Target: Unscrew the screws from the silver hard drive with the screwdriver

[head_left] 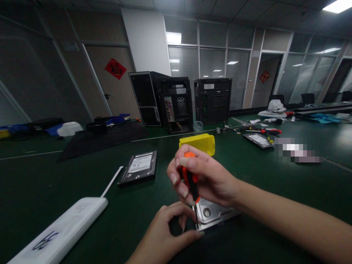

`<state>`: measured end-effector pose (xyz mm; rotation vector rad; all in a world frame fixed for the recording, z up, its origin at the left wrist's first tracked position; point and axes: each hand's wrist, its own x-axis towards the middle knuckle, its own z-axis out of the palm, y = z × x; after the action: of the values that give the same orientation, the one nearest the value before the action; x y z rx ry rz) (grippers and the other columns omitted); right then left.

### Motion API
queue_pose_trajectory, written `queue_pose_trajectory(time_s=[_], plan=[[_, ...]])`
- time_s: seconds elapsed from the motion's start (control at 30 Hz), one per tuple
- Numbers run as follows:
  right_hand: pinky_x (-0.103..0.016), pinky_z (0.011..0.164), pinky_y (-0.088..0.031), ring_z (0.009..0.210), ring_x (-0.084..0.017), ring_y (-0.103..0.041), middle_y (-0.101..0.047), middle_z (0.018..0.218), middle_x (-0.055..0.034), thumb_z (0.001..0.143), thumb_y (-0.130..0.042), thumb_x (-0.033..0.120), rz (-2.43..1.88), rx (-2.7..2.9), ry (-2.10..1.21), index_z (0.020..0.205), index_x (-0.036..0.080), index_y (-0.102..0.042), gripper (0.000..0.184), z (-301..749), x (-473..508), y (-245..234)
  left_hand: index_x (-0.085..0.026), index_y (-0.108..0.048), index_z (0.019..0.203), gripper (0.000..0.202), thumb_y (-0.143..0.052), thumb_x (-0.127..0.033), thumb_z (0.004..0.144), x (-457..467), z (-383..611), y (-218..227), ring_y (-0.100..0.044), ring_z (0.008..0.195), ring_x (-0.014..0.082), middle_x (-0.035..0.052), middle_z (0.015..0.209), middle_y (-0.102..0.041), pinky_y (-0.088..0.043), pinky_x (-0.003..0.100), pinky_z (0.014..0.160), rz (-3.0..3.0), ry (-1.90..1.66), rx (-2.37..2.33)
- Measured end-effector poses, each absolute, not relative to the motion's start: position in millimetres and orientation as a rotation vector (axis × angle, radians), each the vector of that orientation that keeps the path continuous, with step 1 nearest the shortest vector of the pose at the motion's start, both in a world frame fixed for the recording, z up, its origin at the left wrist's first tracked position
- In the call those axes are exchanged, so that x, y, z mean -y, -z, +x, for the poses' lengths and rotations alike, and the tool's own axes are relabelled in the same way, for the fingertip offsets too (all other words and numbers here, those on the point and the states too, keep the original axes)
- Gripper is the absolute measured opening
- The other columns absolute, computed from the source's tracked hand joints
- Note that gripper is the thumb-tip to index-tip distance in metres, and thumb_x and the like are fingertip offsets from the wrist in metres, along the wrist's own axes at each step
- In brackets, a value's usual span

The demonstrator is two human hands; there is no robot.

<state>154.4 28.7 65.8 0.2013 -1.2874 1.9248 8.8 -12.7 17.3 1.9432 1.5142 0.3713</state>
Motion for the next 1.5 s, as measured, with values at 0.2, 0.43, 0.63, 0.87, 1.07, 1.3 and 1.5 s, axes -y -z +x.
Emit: queue_pose_trajectory(time_s=[0.2,0.43,0.63,0.87,1.07,1.3,1.5], plan=[[-0.014,0.041,-0.022,0.041,-0.003,-0.028,-0.039,0.055,0.0077,0.087,-0.048,0.023,0.201,1.314,-1.966,0.083,0.021,-0.045,0.006,154.5,-24.1,-69.1,-0.02,-0.07,0.083,0.028,-0.068,-0.043,0.067,11.5,9.7,-17.5,-0.051,0.081,0.0213,0.0,0.072,-0.057,-0.036,0.03,0.075,1.958,-0.368,-1.523],[-0.018,0.04,-0.016,0.042,-0.006,-0.022,-0.033,0.054,0.0056,0.093,-0.023,0.044,0.115,1.25,-1.957,0.098,0.019,-0.056,0.041,158.0,-20.9,-72.7,-0.018,-0.069,0.08,0.027,-0.068,-0.042,0.067,11.3,9.3,-14.6,-0.051,0.078,0.0202,0.0004,0.072,-0.057,-0.036,0.029,0.073,1.985,-0.377,-1.498],[-0.018,0.043,-0.027,0.05,-0.007,-0.039,-0.045,0.061,0.0016,0.089,-0.039,0.039,0.144,1.203,-1.978,0.081,0.017,-0.057,0.029,157.6,-28.5,-66.6,-0.018,-0.068,0.081,0.028,-0.068,-0.043,0.068,11.7,6.8,-11.1,-0.051,0.079,0.0202,0.0007,0.071,-0.057,-0.037,0.027,0.073,1.996,-0.394,-1.478],[-0.021,0.059,-0.043,0.076,-0.012,-0.052,-0.053,0.079,-0.0033,0.085,-0.049,0.034,0.118,1.17,-1.89,0.08,0.015,-0.06,0.023,156.0,-30.6,-65.8,-0.019,-0.069,0.082,0.028,-0.067,-0.043,0.068,10.8,6.5,-12.3,-0.051,0.08,0.0205,0.0009,0.074,-0.059,-0.036,0.028,0.074,1.987,-0.388,-1.466],[-0.019,0.056,-0.044,0.074,-0.01,-0.051,-0.052,0.081,-0.0027,0.085,-0.05,0.031,0.181,1.214,-1.876,0.081,0.015,-0.06,0.019,155.0,-27.9,-66.1,-0.02,-0.07,0.083,0.029,-0.068,-0.043,0.067,11.7,9.1,-14.4,-0.051,0.079,0.0204,-0.0002,0.072,-0.056,-0.036,0.027,0.072,1.965,-0.378,-1.501],[-0.016,0.047,-0.041,0.068,-0.01,-0.05,-0.052,0.072,-0.0006,0.079,-0.058,0.028,0.137,1.252,-1.872,0.079,0.016,-0.055,0.012,154.0,-23.6,-66.7,-0.02,-0.07,0.084,0.03,-0.068,-0.044,0.067,12.3,8.5,-14.8,-0.05,0.08,0.0206,0.0003,0.073,-0.057,-0.037,0.028,0.073,1.945,-0.392,-1.504],[-0.014,0.038,-0.024,0.048,-0.006,-0.041,-0.046,0.058,0.0059,0.079,-0.059,0.028,0.103,1.274,-1.882,0.08,0.021,-0.044,0.016,156.8,-22.9,-68.6,-0.02,-0.07,0.082,0.028,-0.067,-0.043,0.067,12.0,9.1,-15.8,-0.051,0.08,0.0207,0.0,0.071,-0.056,-0.037,0.028,0.073,1.964,-0.386,-1.505]])
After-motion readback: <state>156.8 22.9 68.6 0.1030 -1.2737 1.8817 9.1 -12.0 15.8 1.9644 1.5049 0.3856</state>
